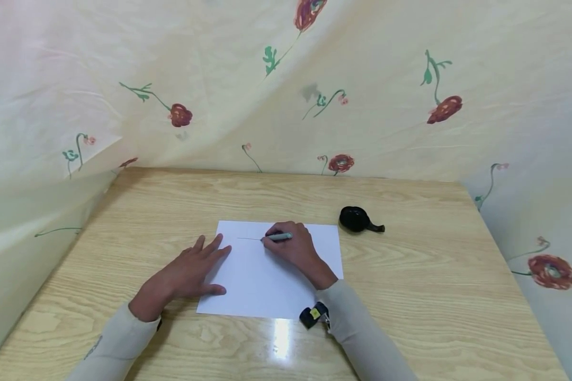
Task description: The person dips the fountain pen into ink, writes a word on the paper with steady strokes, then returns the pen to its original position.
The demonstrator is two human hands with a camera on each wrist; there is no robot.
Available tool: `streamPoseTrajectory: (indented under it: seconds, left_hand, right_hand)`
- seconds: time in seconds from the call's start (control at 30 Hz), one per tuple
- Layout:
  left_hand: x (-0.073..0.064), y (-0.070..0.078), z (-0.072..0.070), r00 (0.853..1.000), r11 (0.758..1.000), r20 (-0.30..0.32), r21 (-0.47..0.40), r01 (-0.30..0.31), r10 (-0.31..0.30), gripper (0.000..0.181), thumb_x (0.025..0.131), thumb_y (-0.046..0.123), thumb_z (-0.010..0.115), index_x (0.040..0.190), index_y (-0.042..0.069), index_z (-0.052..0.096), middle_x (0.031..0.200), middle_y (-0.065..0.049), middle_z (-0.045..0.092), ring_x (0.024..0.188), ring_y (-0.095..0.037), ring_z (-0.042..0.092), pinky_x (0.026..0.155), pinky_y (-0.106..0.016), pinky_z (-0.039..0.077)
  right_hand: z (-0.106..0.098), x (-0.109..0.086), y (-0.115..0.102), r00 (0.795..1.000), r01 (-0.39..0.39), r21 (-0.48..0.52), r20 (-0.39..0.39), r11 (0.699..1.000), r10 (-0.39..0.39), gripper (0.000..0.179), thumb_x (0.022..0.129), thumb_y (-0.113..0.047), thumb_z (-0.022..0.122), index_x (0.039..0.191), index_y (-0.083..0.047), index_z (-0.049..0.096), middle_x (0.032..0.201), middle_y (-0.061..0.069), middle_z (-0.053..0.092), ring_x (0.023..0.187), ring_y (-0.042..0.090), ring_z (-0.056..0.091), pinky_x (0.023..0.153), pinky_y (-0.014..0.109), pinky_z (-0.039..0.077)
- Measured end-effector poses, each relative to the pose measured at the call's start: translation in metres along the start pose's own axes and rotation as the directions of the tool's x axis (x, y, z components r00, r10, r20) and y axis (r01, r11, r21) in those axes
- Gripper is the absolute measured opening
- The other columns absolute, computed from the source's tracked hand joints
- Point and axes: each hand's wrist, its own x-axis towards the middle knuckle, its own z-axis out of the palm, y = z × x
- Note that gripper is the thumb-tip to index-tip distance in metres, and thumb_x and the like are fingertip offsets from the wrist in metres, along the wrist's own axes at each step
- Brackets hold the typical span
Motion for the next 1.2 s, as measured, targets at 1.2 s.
streamPoseTrajectory:
  seconds: [1.2]
  left_hand:
    - [-0.006,-0.01,0.01,0.999,0.998,-0.025,-0.039,-0.045,0.044,0.09,0.085,0.048,0.076,0.155,0.008,0.034,0.162,-0.023,0.018,0.143,-0.058,0.013,0.108,-0.068,0.025]
  right_hand:
    - [-0.011,-0.025,0.011,0.996,-0.045,-0.014,-0.074,0.999,0.044,0.005,0.081,-0.018,0.078,0.081,-0.013,0.08,0.071,-0.01,0.07,0.062,0.007,0.058,0.063,0.029,0.048]
